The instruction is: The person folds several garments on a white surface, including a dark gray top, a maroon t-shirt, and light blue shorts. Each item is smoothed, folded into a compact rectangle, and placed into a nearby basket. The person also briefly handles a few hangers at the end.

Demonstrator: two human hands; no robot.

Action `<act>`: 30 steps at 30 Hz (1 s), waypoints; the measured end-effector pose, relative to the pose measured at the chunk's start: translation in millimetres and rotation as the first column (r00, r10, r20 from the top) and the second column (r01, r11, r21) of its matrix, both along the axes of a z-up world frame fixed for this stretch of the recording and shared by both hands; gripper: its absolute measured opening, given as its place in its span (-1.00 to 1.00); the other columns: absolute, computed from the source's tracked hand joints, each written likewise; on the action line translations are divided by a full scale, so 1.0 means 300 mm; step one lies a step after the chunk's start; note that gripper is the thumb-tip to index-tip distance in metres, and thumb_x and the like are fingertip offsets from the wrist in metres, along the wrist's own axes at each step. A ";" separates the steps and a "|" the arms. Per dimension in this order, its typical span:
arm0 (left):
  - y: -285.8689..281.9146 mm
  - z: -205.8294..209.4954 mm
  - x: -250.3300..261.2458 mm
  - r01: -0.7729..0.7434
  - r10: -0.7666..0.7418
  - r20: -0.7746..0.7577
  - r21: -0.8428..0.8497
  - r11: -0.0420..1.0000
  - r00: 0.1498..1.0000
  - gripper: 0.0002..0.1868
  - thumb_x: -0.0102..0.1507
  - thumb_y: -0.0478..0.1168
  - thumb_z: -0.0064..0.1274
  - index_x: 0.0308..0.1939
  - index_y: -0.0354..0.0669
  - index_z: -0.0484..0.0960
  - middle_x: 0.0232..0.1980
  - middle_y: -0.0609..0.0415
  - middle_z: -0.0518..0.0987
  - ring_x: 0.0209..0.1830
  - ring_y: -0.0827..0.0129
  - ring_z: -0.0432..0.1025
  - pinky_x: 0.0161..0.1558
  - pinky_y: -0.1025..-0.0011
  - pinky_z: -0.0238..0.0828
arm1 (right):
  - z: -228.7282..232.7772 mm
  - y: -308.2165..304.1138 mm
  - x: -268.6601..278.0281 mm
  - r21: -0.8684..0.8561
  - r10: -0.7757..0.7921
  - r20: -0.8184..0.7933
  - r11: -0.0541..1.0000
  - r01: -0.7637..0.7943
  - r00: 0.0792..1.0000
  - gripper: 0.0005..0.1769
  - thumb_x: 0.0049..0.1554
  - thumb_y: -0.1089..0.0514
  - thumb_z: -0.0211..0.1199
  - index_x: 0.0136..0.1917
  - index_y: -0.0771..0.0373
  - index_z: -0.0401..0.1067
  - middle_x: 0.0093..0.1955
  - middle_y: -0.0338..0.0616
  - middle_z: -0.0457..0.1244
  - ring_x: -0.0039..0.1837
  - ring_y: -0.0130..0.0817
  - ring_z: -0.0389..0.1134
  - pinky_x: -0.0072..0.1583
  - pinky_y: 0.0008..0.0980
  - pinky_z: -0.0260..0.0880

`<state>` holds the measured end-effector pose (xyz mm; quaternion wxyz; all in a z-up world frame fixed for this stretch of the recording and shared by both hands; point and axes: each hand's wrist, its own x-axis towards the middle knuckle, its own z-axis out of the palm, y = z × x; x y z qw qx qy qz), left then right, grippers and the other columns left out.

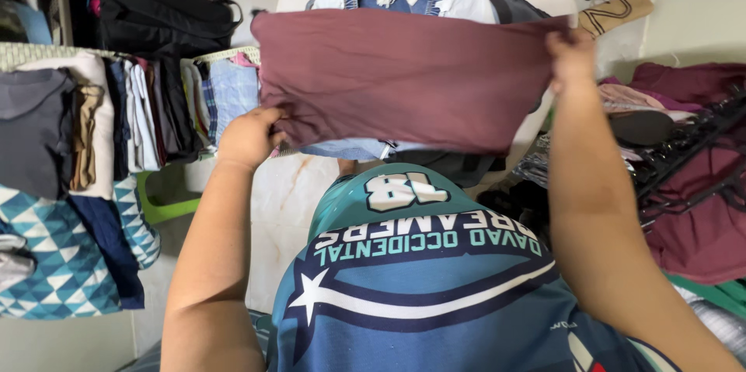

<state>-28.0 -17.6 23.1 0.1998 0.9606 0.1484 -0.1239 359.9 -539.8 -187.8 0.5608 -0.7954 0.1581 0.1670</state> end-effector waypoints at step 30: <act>-0.258 -0.106 -0.011 -0.212 0.287 0.064 -0.529 0.822 0.956 -0.42 -0.04 -0.34 0.11 0.11 -0.18 0.56 0.06 -0.23 0.56 0.02 -0.11 0.47 0.01 0.14 0.43 | 0.480 0.871 -0.844 -0.675 0.848 0.522 0.347 -0.652 -0.089 -0.45 -0.14 0.19 0.32 0.17 0.24 0.44 0.11 0.00 0.31 0.22 -0.02 0.32 0.38 -0.03 0.24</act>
